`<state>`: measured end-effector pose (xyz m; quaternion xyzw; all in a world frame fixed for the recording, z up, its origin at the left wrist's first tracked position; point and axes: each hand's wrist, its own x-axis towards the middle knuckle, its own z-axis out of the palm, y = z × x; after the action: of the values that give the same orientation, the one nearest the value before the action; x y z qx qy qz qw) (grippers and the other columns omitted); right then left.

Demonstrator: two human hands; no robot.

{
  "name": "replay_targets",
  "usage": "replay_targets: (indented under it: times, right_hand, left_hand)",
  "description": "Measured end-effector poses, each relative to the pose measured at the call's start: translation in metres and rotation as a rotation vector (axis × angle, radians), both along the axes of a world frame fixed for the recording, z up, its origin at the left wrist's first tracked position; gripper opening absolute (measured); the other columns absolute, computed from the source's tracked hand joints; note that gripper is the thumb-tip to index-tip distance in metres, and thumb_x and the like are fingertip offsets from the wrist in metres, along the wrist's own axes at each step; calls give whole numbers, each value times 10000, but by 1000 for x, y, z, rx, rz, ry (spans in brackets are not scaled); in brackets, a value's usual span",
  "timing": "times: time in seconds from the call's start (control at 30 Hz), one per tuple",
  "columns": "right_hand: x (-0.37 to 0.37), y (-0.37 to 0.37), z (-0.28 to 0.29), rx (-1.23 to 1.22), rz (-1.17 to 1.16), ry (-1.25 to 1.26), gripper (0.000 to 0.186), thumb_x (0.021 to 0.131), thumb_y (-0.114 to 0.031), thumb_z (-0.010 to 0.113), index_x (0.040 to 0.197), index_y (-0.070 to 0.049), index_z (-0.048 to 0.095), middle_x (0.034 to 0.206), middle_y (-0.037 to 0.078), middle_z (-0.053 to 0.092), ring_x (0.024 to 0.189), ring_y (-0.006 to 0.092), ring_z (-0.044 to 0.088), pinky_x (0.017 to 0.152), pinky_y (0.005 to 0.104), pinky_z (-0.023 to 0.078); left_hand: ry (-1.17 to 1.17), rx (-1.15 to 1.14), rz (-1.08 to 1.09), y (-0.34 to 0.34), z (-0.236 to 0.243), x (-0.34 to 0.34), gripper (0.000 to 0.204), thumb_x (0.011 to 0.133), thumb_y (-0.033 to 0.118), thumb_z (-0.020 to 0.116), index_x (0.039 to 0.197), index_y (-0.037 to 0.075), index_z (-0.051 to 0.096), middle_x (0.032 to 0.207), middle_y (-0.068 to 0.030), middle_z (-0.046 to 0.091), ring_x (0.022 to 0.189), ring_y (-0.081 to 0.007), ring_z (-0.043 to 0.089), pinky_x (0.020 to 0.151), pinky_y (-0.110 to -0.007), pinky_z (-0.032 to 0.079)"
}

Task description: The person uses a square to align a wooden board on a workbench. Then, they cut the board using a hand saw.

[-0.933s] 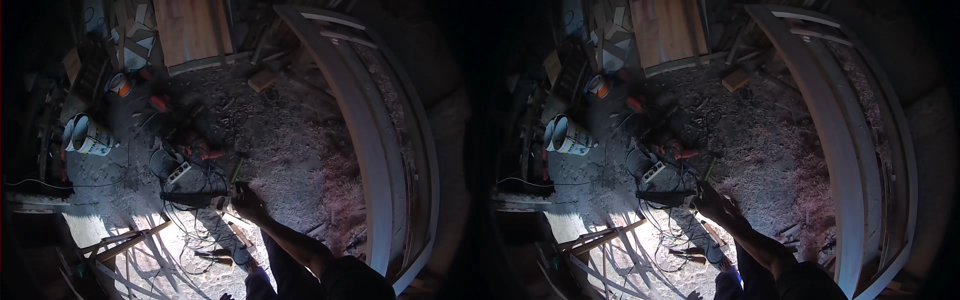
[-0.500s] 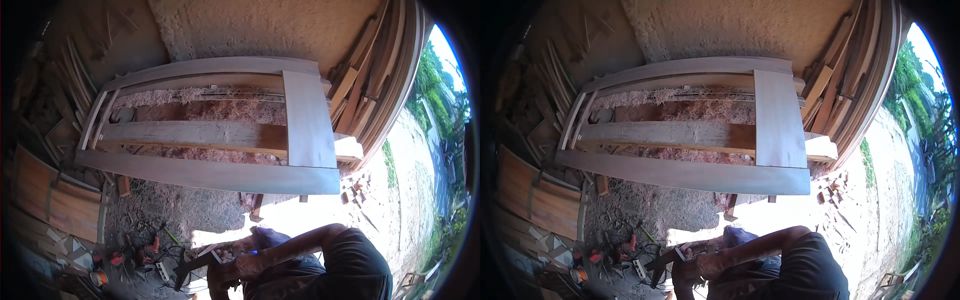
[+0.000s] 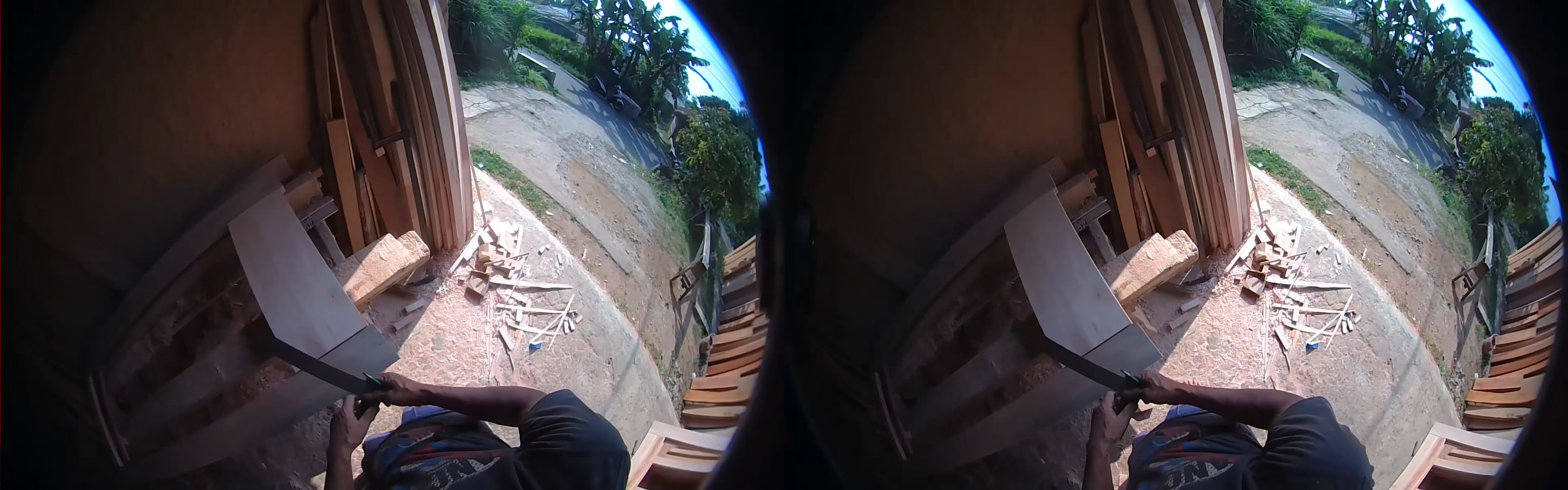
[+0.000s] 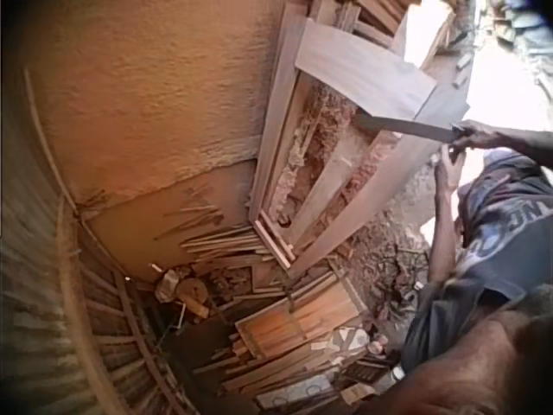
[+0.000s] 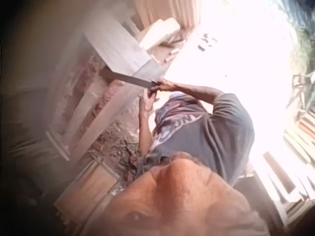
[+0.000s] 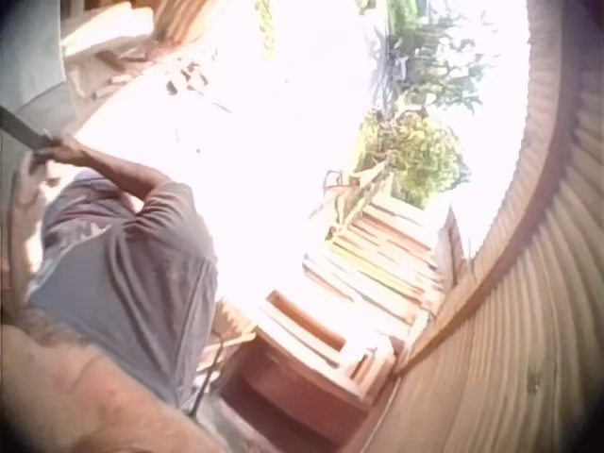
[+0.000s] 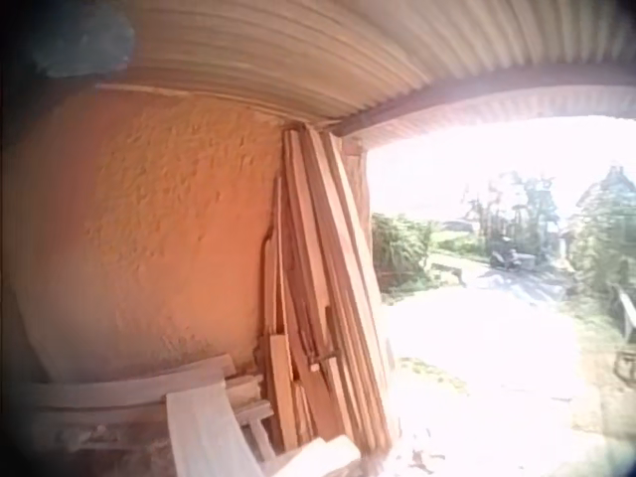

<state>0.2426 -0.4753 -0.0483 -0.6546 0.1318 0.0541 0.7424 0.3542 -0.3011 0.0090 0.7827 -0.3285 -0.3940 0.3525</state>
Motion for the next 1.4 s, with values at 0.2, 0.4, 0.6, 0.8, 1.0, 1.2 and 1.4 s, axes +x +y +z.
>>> replay_targets:
  times: [0.2, 0.4, 0.6, 0.8, 1.0, 1.2, 1.4]
  right_hand:
    - [-32, -29, 12, 216, -355, 273, 453, 941, -514, 720, 1151, -115, 673, 832, -14, 598, 659, 91, 478, 537, 260, 367]
    - [-31, -27, -14, 215, -411, 196, 419, 950, -511, 728, 1126, -131, 708, 728, -33, 544, 600, 57, 456, 491, 242, 340]
    - [-36, -36, -12, 207, -450, 307, 438, 925, -546, 736, 1069, -132, 755, 696, -12, 562, 604, 74, 513, 491, 250, 365]
    - [-35, -41, -5, 153, -524, 340, 473, 897, -550, 758, 1021, -93, 753, 724, 20, 627, 595, 109, 545, 499, 286, 391]
    - [-40, -49, 4, 252, -494, 419, 473, 905, -527, 758, 1044, -75, 744, 741, 20, 628, 606, 112, 530, 507, 282, 379]
    - [-36, -54, -1, 211, -460, 438, 547, 928, -628, 679, 918, -85, 740, 696, 19, 624, 575, 125, 557, 483, 293, 409]
    - [-36, -50, -36, 278, -516, 328, 471, 1010, -540, 617, 945, -87, 732, 698, -5, 605, 581, 80, 493, 507, 262, 355]
  left_hand:
    - [-549, 103, -439, -33, -37, 21, 1258, 718, 553, 855, 1664, 123, 145, 1714, -210, 128, 1554, -442, 180, 1247, -564, 180]
    - [-797, 5, -673, -48, -60, 37, 1171, 737, 594, 814, 1662, 213, 204, 1699, -259, 141, 1557, -498, 110, 1237, -649, 76]
    - [-786, -56, -687, -68, -63, 38, 1060, 745, 572, 812, 1630, 258, 322, 1684, -260, 188, 1546, -501, 146, 1233, -657, 104]
    - [-764, -62, -748, -88, -58, 51, 1023, 712, 563, 826, 1594, 261, 405, 1675, -243, 235, 1543, -488, 166, 1228, -663, 120]
    - [-818, -73, -735, -88, -66, 45, 1006, 689, 574, 827, 1568, 256, 456, 1672, -201, 277, 1544, -474, 177, 1224, -667, 130]
    - [-787, -87, -693, -86, -61, 45, 964, 708, 589, 808, 1552, 259, 483, 1670, -178, 296, 1548, -459, 182, 1205, -704, 115]
    - [-770, -101, -715, -94, -67, 50, 1050, 682, 543, 846, 1599, 284, 402, 1715, -141, 205, 1580, -427, 112, 1220, -699, 71]
